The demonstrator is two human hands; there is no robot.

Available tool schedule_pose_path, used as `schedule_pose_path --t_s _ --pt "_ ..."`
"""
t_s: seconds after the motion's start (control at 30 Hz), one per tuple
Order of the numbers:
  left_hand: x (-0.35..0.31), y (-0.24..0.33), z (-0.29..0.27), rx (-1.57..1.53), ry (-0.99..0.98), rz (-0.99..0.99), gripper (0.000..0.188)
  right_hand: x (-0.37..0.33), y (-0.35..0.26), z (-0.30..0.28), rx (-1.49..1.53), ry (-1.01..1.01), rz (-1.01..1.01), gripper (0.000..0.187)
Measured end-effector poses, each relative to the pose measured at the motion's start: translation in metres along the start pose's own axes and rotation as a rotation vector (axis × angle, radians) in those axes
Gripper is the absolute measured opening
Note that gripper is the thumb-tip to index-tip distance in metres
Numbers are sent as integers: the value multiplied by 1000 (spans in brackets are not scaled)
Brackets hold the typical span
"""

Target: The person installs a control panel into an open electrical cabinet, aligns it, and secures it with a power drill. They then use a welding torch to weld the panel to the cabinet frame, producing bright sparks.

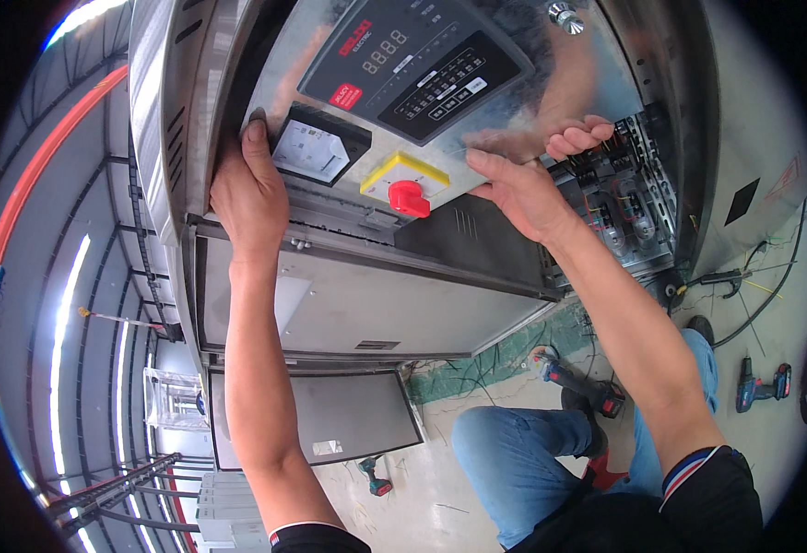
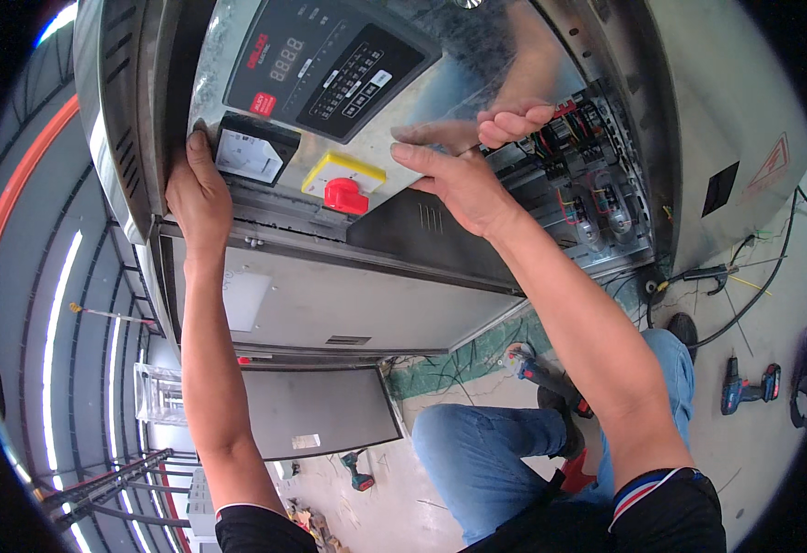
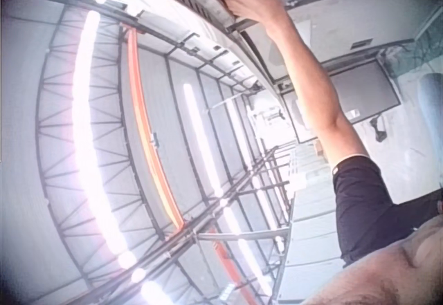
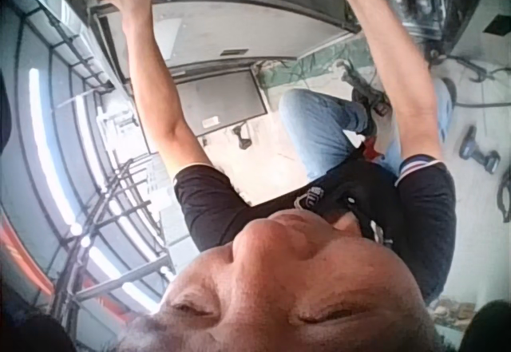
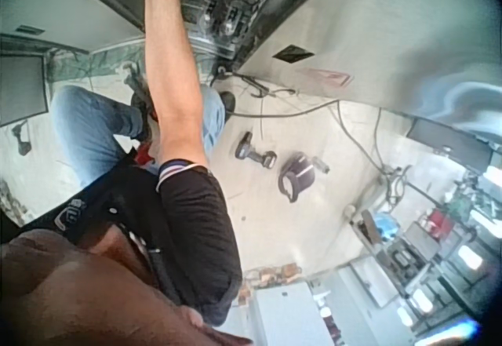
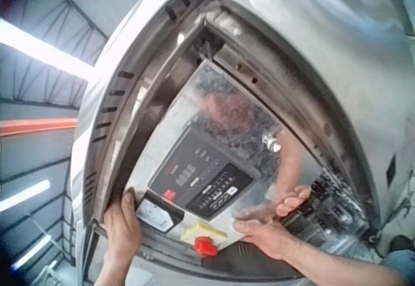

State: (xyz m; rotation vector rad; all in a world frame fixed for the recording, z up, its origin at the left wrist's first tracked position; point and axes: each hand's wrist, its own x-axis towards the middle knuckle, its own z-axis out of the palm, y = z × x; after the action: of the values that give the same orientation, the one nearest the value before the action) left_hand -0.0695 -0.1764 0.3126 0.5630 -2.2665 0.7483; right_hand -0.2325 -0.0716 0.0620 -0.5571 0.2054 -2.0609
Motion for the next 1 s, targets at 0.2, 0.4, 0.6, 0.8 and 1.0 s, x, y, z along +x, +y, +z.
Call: schedule_pose_path --t_s 0.2,0.4,0.6,0.8,1.0 --pt "1 1 0 21 2 -14 50 -14 21 -9 -466 188 -197 40" --pt "4 1 3 -44 -13 -4 50 -38 94 -4 -763 42 78 50" --pt "0 1 5 -52 44 -8 48 -9 118 15 -316 -183 156 84" --pt "-1 5 5 -30 43 -51 55 -8 133 27 -183 -212 122 70" --pt "-4 8 1 14 16 -85 62 -4 143 28 -302 -177 95 70"
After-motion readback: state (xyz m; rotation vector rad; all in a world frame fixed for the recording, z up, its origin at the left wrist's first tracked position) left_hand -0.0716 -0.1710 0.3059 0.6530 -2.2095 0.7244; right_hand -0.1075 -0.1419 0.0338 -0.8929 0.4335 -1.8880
